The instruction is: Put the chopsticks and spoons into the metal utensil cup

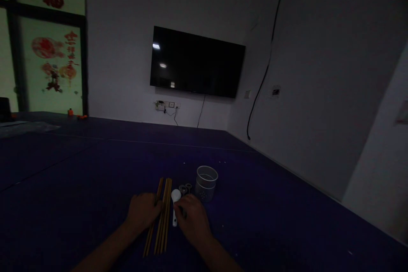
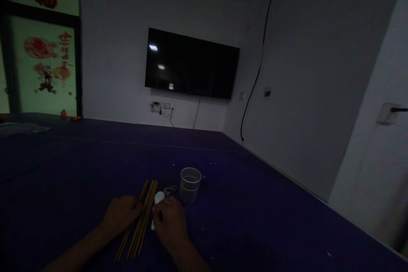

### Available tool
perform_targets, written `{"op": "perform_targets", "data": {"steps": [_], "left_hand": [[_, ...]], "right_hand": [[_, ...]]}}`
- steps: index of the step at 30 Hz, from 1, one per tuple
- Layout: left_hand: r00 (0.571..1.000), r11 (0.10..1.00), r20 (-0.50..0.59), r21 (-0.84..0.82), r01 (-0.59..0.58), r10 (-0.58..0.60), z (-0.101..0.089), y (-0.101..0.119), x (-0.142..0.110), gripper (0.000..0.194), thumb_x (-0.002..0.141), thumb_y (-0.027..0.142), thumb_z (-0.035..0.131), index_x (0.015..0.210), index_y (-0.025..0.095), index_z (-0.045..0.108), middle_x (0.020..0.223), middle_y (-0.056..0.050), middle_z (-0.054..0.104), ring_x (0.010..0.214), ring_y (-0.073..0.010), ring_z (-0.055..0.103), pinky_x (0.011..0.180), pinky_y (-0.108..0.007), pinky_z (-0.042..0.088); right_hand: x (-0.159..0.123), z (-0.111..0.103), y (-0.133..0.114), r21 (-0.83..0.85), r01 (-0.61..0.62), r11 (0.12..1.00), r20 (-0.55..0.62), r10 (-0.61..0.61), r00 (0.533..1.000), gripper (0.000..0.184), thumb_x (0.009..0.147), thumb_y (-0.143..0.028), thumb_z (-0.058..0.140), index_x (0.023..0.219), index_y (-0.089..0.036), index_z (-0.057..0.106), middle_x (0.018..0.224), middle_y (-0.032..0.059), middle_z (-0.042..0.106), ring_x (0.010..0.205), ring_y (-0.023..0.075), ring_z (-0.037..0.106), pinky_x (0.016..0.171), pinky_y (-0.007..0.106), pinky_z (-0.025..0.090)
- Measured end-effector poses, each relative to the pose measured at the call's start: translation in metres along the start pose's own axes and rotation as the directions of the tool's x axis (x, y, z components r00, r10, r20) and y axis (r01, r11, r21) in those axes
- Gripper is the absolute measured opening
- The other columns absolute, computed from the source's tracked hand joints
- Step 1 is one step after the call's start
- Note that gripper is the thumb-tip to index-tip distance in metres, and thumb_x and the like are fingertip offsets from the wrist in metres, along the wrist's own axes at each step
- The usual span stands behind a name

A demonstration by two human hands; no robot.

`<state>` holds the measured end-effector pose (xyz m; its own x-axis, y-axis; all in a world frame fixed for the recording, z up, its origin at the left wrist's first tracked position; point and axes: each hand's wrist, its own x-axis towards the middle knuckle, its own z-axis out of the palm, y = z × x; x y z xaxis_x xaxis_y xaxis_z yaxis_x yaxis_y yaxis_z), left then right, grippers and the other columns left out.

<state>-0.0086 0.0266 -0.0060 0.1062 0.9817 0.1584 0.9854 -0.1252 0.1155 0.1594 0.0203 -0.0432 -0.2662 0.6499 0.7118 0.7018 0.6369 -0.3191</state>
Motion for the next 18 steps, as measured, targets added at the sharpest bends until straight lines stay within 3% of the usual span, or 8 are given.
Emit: {"op": "perform_targets", "data": {"steps": [18], "left_hand": [[0.998, 0.996, 0.034, 0.064, -0.054, 0.052, -0.0004, -0.0018, 0.0036, 0.035, 0.085, 0.03, 0.034, 0.081, 0.016, 0.066, 0.084, -0.011, 0.07, 0.084, -0.0246, 0.066, 0.076, -0.037, 0.044]], "right_hand": [[0.0011, -0.004, -0.0057, 0.032, -0.087, 0.996, 0.071, 0.084, 0.994, 0.02, 0.087, -0.017, 0.051, 0.077, -0.02, 0.068, 0.08, 0.0031, 0.068, 0.081, 0.0163, 0.061, 0.078, 0.028, 0.043]]}}
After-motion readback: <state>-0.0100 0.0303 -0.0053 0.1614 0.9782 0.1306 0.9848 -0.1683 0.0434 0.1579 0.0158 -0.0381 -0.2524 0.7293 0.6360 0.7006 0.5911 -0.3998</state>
